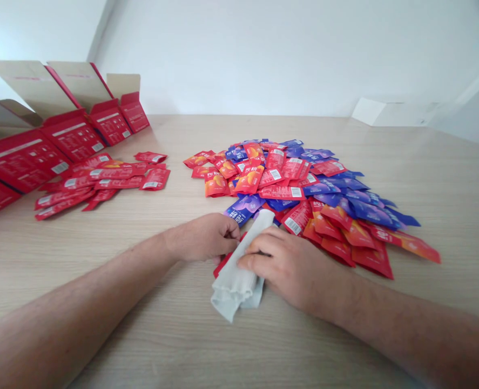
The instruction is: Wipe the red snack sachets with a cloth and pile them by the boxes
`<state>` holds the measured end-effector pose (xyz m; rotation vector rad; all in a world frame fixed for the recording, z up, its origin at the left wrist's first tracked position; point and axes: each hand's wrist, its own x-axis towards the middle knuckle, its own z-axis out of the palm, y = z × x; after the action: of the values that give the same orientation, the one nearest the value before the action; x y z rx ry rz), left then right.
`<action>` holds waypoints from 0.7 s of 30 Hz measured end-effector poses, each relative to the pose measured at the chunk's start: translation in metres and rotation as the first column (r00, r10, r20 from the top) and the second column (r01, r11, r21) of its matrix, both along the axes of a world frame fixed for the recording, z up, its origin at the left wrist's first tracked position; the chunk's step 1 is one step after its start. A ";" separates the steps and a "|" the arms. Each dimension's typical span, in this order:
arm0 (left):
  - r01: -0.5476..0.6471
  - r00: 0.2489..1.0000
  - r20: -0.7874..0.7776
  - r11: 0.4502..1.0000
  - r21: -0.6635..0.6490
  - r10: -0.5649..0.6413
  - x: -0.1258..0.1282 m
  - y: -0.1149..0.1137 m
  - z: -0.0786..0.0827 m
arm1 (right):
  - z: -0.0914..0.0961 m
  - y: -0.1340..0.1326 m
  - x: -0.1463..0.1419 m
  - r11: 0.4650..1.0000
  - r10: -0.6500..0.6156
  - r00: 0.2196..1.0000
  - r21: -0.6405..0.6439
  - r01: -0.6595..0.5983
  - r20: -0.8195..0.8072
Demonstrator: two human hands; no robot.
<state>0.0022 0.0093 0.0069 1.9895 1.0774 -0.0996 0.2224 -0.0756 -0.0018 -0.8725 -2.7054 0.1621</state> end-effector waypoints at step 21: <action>-0.021 1.000 -0.006 1.000 -0.009 0.021 0.000 0.000 0.001 | -0.002 0.003 0.000 1.000 0.015 1.000 0.012 -0.015 -0.017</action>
<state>0.0022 0.0096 0.0079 1.9708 1.0995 -0.0992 0.2223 -0.0730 -0.0034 -0.8443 -2.6948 0.1550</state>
